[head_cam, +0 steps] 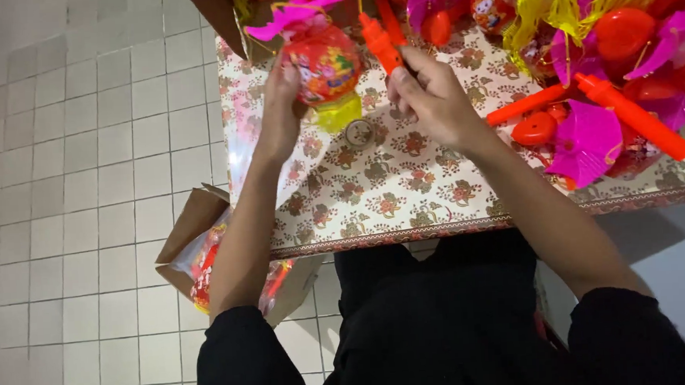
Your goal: Assembling small decorative toy lanterns by gluing plastic handles to the main bodies.
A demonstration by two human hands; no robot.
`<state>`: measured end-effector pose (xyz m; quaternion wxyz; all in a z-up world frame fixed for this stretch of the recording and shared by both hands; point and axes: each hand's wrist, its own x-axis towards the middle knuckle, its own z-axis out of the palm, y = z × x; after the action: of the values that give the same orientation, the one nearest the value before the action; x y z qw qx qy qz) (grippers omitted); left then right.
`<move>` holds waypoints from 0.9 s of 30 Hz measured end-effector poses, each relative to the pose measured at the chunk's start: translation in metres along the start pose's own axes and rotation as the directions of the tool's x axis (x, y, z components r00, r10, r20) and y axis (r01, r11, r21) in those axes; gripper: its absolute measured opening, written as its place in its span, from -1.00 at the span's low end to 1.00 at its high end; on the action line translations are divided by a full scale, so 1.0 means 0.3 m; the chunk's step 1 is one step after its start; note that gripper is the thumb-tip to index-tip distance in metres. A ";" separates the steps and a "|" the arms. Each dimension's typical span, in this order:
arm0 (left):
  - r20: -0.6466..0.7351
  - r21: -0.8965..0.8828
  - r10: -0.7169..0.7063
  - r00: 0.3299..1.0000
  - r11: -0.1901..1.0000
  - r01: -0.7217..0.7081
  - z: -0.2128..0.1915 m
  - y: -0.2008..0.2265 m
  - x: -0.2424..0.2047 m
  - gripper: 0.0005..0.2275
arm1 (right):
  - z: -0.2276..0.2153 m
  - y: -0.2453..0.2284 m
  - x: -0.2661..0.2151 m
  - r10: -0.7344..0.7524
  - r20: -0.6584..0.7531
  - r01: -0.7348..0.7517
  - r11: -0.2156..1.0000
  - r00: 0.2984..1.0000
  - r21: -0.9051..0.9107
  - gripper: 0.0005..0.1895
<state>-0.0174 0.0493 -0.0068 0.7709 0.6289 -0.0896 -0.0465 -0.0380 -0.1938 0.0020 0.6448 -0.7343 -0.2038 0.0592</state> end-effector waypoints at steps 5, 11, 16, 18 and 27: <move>-0.027 -0.011 -0.072 0.997 0.997 0.072 0.001 -0.088 -0.007 -0.13 | -0.006 -0.010 -0.028 -0.022 -0.077 0.032 0.991 0.997 0.132 -0.57; 0.034 -0.134 0.081 0.996 0.988 -0.076 -0.030 -0.149 0.009 -0.34 | -0.021 -0.019 -0.023 0.076 -0.163 0.006 0.893 0.984 0.450 -0.73; -0.018 -0.134 0.028 0.999 0.991 -0.030 -0.041 -0.134 -0.003 -0.18 | -0.020 0.027 -0.010 0.197 -0.128 -0.091 0.818 0.972 0.567 -0.35; 0.087 -0.190 0.173 0.981 0.970 -0.154 -0.045 -0.133 0.004 -0.37 | -0.018 0.056 -0.005 -0.022 -0.079 0.069 0.753 0.997 0.654 -0.54; 0.198 -0.161 0.216 0.956 0.969 -0.185 -0.044 -0.084 0.001 -0.47 | 0.014 0.034 -0.031 -0.025 -0.109 0.065 0.922 0.994 0.383 -0.59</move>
<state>-0.0136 0.0567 -0.0339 0.7999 0.5519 -0.2321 -0.0415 -0.0457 -0.1945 -0.0103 0.7873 -0.5904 -0.1717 0.0459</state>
